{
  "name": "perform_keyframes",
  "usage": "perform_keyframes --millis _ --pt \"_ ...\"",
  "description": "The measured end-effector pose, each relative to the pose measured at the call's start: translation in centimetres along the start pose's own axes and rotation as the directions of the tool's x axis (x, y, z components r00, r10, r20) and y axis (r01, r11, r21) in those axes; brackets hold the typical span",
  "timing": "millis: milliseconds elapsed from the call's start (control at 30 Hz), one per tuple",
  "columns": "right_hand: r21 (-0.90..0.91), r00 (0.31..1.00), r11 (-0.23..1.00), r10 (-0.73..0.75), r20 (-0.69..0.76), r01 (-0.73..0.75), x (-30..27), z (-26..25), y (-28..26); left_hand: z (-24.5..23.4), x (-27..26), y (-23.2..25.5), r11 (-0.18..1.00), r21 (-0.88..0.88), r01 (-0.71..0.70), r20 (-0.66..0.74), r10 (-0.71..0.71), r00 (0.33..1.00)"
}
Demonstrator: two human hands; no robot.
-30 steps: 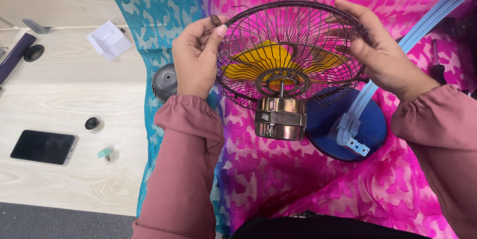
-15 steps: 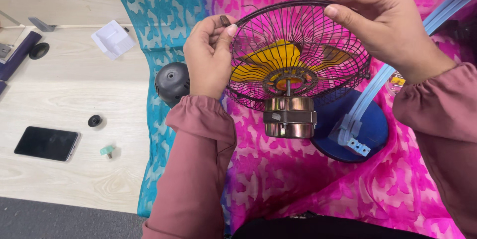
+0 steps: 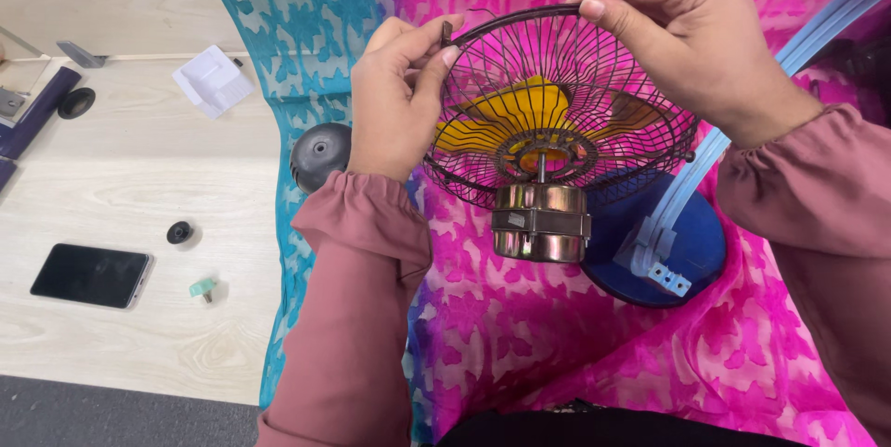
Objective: The person uses a screwdriver to fasten screws into the blue plastic neck of a standing fan, then attaches the fan head with yellow blades and a metal motor housing to the base. They align and secure the front wire cage over the blades, completing the assembly.
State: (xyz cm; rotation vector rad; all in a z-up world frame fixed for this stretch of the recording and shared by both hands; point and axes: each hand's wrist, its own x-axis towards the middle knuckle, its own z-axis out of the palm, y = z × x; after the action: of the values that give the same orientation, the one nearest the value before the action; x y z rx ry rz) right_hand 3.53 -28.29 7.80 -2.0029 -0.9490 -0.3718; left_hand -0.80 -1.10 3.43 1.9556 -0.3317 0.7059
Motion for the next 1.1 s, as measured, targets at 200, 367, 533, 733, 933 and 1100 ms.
perform_keyframes --millis 200,367,533,733,933,1100 --pt "0.001 0.995 0.999 0.048 -0.092 -0.048 0.1 0.3 -0.4 -0.2 0.6 0.2 0.999 -0.002 -0.053 0.056 0.053 0.997" --pt "0.082 0.990 0.995 0.070 -0.121 -0.060 0.0 0.3 0.1 0.1 0.7 -0.3 0.992 0.058 -0.111 0.102 0.105 0.989" --pt "0.114 0.989 0.992 0.071 -0.130 -0.056 -0.2 0.1 1.2 -0.5 2.1 -0.6 0.953 0.145 -0.265 0.194 0.235 0.952" --pt "0.178 0.987 0.982 0.091 -0.136 -0.066 0.2 0.1 2.2 -0.5 2.9 -0.1 0.946 0.205 -0.253 0.255 0.198 0.947" --pt "0.184 0.981 0.981 0.096 -0.166 -0.065 -0.1 0.3 2.4 0.4 3.1 0.2 0.939 0.205 -0.278 0.165 0.246 0.955" --pt "0.159 0.980 0.986 0.085 -0.179 -0.057 -0.1 0.3 2.1 -0.7 5.3 0.7 0.937 0.190 -0.294 0.280 0.235 0.931"
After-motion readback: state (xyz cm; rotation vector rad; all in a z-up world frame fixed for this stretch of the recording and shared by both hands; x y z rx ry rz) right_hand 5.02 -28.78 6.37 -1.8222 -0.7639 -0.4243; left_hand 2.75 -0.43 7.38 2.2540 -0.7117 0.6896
